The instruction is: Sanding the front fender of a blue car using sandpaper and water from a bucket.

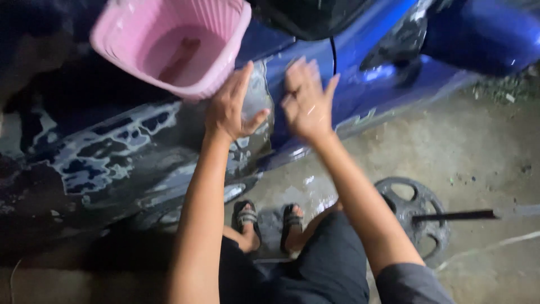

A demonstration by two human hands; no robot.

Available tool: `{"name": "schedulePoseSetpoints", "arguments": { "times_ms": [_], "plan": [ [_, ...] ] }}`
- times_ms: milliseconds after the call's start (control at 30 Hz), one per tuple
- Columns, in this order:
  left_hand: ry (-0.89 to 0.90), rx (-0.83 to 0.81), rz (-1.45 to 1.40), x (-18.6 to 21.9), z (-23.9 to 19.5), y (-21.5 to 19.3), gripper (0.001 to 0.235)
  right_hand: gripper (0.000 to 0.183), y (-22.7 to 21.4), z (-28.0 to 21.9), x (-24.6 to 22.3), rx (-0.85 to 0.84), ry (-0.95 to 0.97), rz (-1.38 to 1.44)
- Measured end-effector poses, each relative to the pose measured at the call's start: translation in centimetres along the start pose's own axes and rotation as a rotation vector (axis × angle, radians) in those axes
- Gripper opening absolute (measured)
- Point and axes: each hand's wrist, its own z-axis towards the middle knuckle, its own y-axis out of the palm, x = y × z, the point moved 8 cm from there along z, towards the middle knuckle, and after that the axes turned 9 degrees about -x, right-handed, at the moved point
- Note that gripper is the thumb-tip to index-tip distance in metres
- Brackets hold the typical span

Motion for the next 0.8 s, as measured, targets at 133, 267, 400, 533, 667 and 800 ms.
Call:
{"name": "schedulePoseSetpoints", "arguments": {
  "times_ms": [133,267,400,533,667,800],
  "plan": [
    [-0.008,-0.037,-0.025,1.4,0.9,-0.8,0.079,0.069,0.4,0.2,4.3,0.031,0.331,0.073],
    [0.078,0.083,0.083,-0.2,0.5,0.4,0.091,0.07,4.2,-1.8,-3.1,-0.033,0.128,-0.118],
    [0.055,0.082,-0.052,-0.5,0.2,0.2,0.082,0.071,4.4,-2.9,-0.1,-0.088,-0.017,-0.183],
    [0.036,0.027,0.001,-1.2,-0.2,1.6,0.085,0.069,3.0,-2.9,9.3,-0.079,0.317,-0.036],
    [0.047,0.048,-0.028,-0.5,0.1,0.5,0.084,0.078,3.6,-3.7,0.7,0.008,0.243,-0.063],
    [0.075,0.043,-0.029,-0.3,-0.1,0.5,0.08,0.075,4.5,-4.8,-0.3,-0.072,0.023,-0.075]
  ]
}}
